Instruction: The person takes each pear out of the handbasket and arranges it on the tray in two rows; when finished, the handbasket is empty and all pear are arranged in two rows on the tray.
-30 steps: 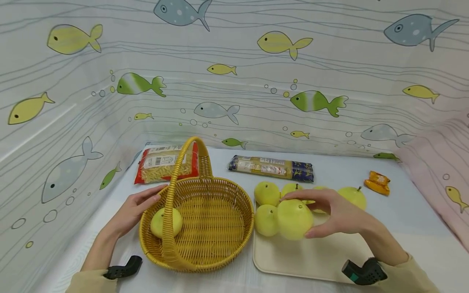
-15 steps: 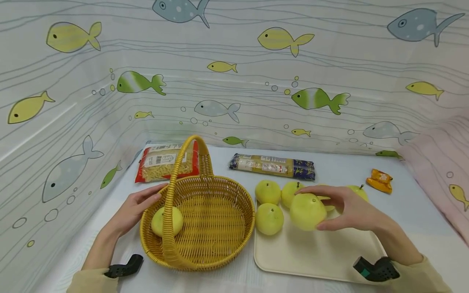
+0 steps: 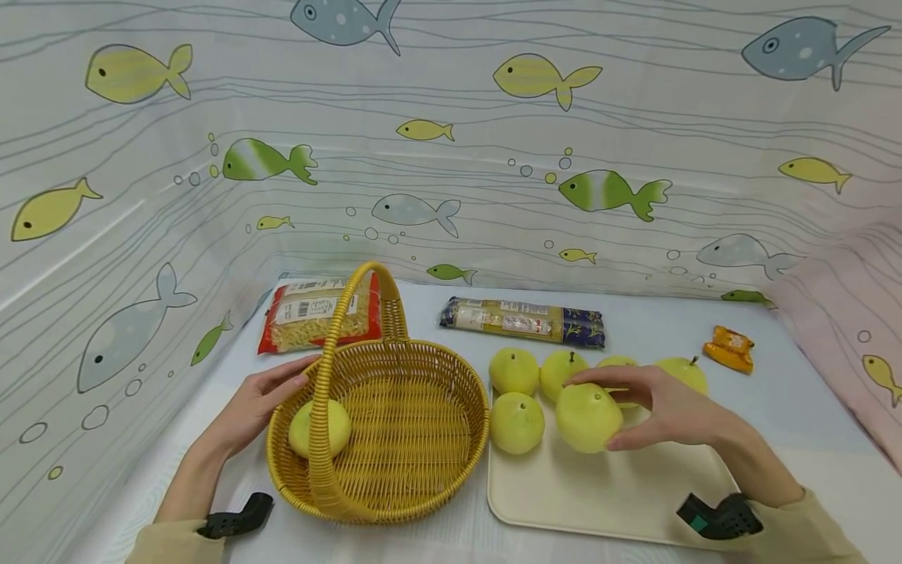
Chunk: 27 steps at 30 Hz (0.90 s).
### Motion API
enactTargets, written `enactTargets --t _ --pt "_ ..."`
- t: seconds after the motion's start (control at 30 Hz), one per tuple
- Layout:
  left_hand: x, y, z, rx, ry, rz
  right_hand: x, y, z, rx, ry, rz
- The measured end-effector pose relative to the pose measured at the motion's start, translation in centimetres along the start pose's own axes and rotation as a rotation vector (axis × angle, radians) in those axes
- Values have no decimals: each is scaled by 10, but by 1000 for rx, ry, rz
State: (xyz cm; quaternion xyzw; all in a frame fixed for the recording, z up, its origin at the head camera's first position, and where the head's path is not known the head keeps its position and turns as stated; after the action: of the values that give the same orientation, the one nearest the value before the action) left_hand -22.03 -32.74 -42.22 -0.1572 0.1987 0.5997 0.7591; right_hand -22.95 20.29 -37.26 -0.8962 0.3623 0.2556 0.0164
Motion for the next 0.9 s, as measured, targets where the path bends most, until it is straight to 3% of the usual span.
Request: enactTargets --t 0.57,0.9 --pt "-1 -1 -2 -3 -10 1 13 5 9 -22 46 -116" --pt "0 0 -1 7 -17 -8 23 6 15 21 123 -206"
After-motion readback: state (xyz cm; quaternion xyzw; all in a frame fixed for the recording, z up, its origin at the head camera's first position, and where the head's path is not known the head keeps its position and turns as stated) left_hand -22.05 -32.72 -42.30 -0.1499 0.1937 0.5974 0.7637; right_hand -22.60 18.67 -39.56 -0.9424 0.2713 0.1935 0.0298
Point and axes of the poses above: each hand's wrist, its own y-axis towards the middle knuckle, its own x-axis out of the palm, z = x × y, the point moved 6 cm from there along y, towards the middle knuckle, and after that the axes turned 7 degrees about y, right-handed, at the moved point
